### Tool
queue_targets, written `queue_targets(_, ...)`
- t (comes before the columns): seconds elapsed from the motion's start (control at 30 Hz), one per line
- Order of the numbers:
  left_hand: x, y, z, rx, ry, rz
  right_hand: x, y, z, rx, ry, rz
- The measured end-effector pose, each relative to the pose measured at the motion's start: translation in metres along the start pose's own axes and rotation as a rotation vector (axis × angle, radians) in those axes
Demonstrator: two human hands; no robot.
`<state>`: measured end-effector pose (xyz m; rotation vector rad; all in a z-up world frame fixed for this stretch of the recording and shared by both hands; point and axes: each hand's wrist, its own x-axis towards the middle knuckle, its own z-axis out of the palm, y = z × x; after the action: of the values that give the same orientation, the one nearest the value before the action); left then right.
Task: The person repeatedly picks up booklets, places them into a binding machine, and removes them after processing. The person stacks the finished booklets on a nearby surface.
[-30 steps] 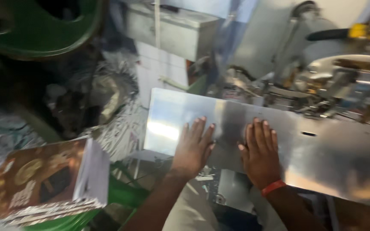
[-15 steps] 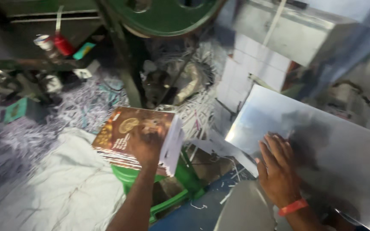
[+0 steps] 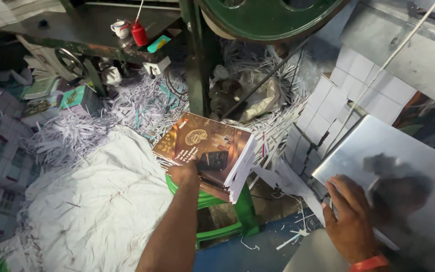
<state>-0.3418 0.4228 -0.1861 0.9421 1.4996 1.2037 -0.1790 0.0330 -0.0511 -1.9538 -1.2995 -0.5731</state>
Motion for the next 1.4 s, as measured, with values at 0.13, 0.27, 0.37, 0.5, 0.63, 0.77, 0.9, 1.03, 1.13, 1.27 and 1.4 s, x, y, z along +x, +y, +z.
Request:
queue_targets(0.13, 0.014, -0.003, -0.015, 0.197, 0.044, -0.094, -0.001, 0.002, 0.0, 0.005, -0.007, 0.026)
queue_targets(0.27, 0.019, -0.008, -0.03, 0.061, 0.036, -0.13, -0.006, -0.001, -0.007, 0.002, 0.004, 0.024)
queue_targets(0.37, 0.009, -0.006, -0.04, -0.063, -0.019, -0.099, -0.005, 0.001, -0.012, -0.008, 0.017, -0.007)
queue_targets(0.5, -0.023, 0.009, -0.062, -0.484, -0.309, 0.124, -0.008, 0.003, -0.005, 0.136, -0.029, 0.081)
queue_targets(0.63, -0.075, 0.051, -0.09, -0.599, -0.49, 0.047, -0.005, -0.001, 0.008, 0.393, -0.082, 0.284)
queue_targets(0.77, -0.152, 0.087, -0.109, -0.679, -0.569, 0.005, -0.003, -0.018, 0.012, 1.264, -0.351, 1.092)
queue_targets(0.9, -0.226, 0.106, -0.107, -0.84, -0.879, 0.032, -0.002, -0.043, -0.009, 1.972, -0.275, 1.024)
queue_targets(1.03, -0.276, 0.098, -0.094, -0.78, -0.838, -0.16, -0.005, -0.038, -0.051, 2.191, 0.081, 0.706)
queue_targets(1.13, -0.293, 0.084, -0.075, -0.834, -0.99, -0.118, -0.019, -0.029, -0.073, 1.386, 0.141, 0.66)
queue_targets(1.27, -0.315, 0.078, -0.045, -0.616, -1.065, -0.289, -0.034, -0.015, -0.09, 0.951, 0.277, 0.543)
queue_targets(1.4, -0.337, 0.105, -0.035, -0.203, -0.659, 0.025, -0.042, 0.002, -0.12, 1.196, 0.212, 0.481)
